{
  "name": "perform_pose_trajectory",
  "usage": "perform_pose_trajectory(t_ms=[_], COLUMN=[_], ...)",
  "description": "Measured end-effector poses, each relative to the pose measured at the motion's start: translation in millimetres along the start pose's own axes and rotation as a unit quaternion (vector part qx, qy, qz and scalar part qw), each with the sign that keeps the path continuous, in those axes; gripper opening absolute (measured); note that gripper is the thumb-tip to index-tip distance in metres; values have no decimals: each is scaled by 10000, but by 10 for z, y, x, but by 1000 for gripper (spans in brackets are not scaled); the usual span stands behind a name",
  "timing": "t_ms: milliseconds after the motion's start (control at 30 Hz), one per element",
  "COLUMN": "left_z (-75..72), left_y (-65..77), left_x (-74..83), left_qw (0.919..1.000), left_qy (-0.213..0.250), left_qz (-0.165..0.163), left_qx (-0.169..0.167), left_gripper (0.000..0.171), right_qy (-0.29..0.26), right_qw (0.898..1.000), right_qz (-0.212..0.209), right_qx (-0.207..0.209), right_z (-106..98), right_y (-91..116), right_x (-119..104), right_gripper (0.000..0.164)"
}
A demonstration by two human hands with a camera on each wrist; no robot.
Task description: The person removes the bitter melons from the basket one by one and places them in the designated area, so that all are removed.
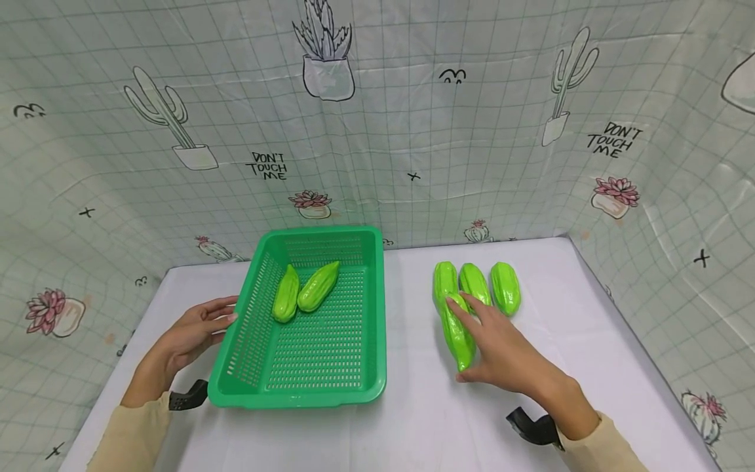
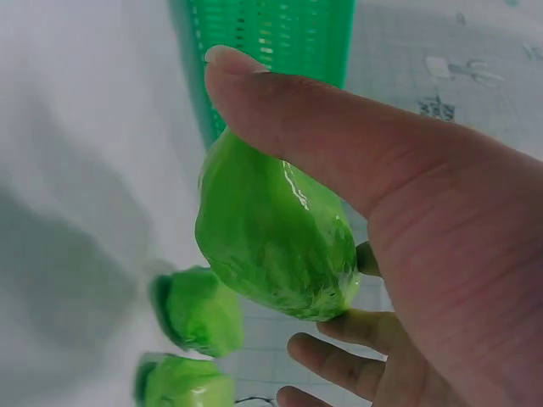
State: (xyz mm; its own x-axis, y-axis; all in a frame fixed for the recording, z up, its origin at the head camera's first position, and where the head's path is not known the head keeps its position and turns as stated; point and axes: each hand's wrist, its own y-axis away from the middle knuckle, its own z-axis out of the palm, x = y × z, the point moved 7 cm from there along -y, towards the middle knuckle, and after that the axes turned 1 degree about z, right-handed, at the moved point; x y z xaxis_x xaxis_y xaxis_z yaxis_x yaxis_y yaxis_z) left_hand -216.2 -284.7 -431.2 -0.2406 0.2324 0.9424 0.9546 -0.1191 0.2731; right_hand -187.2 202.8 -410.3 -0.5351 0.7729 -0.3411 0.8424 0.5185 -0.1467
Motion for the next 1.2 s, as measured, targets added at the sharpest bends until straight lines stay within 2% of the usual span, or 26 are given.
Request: perform_pose_trajectory(t_ms=[267, 567, 1200], left_z=[2, -1, -9], left_y=[-5, -17, -26], left_x=[0, -18, -28], left_qw=[10000, 10000, 9999], left_qy=[-28, -17, 125], left_qz=[10, -12, -9], left_qx=[-1, -4, -14], left_gripper=[60, 61, 61], right_qy=[-2, -65, -250], right_qw=[10000, 9998, 9987], right_qz=[17, 35, 34], right_qx=[-64, -161, -442], right_z=[190, 315, 435], right_y=[81, 108, 97], right_x=[65, 120, 157], right_gripper=[121, 120, 117])
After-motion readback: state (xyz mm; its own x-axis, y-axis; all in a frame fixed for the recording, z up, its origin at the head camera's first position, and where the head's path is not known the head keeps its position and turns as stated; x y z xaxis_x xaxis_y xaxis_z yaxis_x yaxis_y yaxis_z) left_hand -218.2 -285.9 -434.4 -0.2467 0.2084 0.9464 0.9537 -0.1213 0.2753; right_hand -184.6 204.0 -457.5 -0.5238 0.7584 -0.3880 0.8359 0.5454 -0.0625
